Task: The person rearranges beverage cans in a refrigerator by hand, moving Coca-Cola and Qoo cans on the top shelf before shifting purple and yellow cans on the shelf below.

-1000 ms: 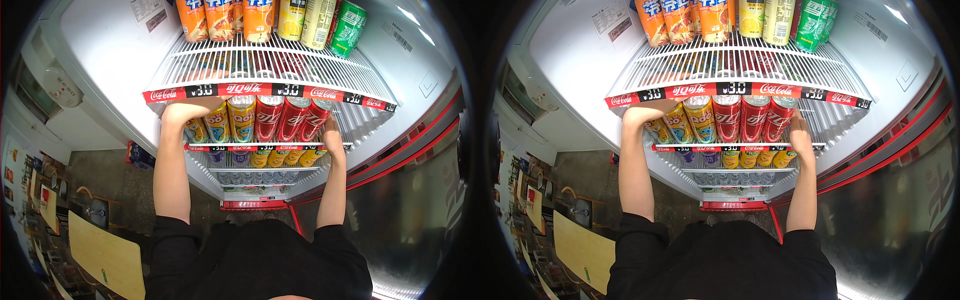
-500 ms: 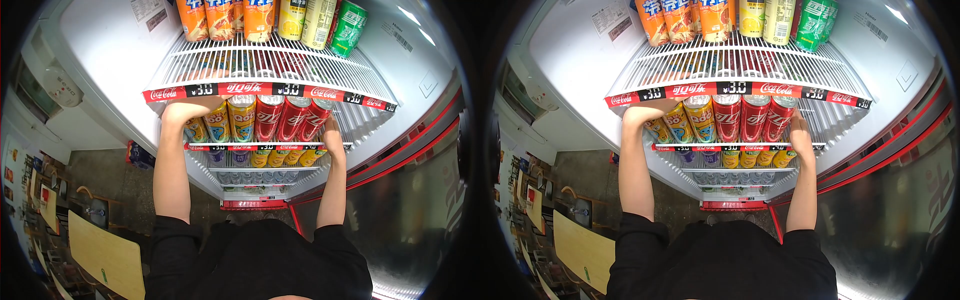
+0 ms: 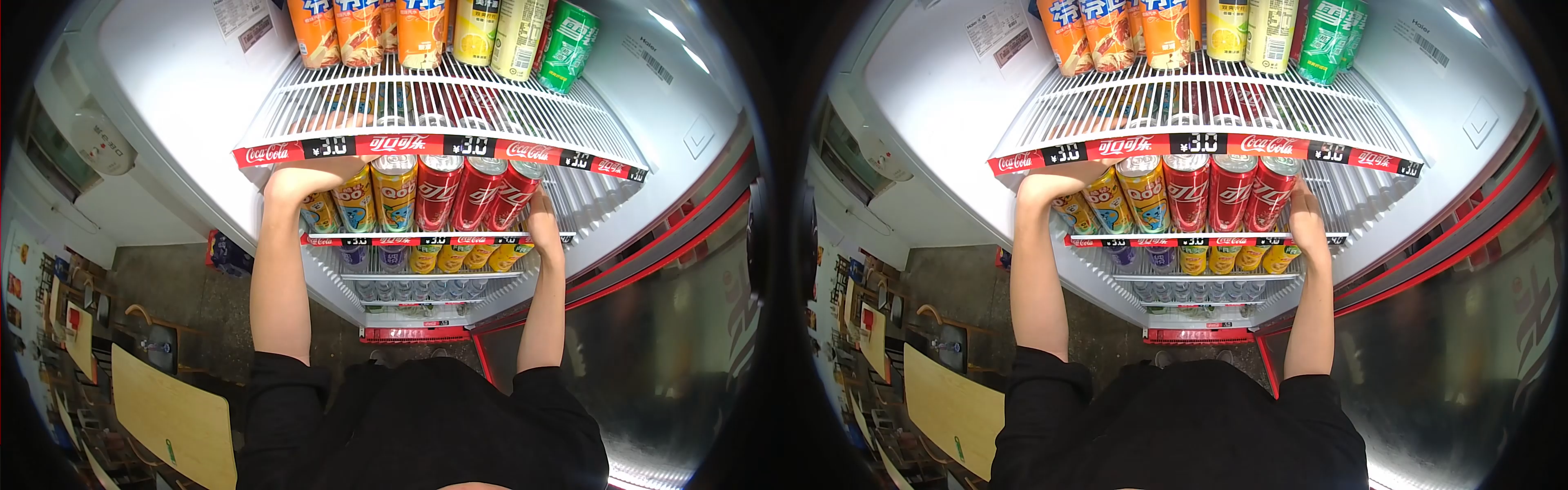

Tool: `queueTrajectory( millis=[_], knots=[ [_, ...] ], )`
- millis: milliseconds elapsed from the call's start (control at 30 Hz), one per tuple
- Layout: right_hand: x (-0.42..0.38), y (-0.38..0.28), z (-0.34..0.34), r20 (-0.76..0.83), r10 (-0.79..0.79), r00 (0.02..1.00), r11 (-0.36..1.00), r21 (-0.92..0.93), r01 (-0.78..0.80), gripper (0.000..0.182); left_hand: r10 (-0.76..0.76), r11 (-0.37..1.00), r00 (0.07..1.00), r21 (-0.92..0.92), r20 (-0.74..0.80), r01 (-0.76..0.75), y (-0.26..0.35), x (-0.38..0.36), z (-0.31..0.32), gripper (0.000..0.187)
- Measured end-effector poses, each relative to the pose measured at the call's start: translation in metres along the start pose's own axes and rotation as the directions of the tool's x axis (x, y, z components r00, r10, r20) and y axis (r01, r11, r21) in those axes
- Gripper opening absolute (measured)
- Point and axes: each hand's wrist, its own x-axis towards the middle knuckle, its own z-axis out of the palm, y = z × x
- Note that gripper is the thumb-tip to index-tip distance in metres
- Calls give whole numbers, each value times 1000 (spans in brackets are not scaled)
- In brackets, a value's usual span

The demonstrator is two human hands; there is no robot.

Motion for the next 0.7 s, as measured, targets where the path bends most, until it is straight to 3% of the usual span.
queueTrajectory(
  millis=[267, 467, 567, 700],
  knots=[
    [-3, -15, 0, -16, 34, 999, 995, -94, -35, 52, -79, 997, 994, -16, 80, 81, 2, 1, -4, 39],
    [3, 1, 0, 26, -62, 998, 997, 36, 61, 51, -100, 994, 989, -22, 106, 103, 0, 1, -2, 41],
    [2, 0, -1, 30, -70, 997, 997, 23, 69, 52, -124, 992, 965, 27, 233, 121, 4, 5, -12, 48],
    [2, 10, -2, -17, -25, 1000, 996, -81, 23, 52, -155, 987, 966, -2, 207, 158, -4, -2, 1, 59]
  ],
)
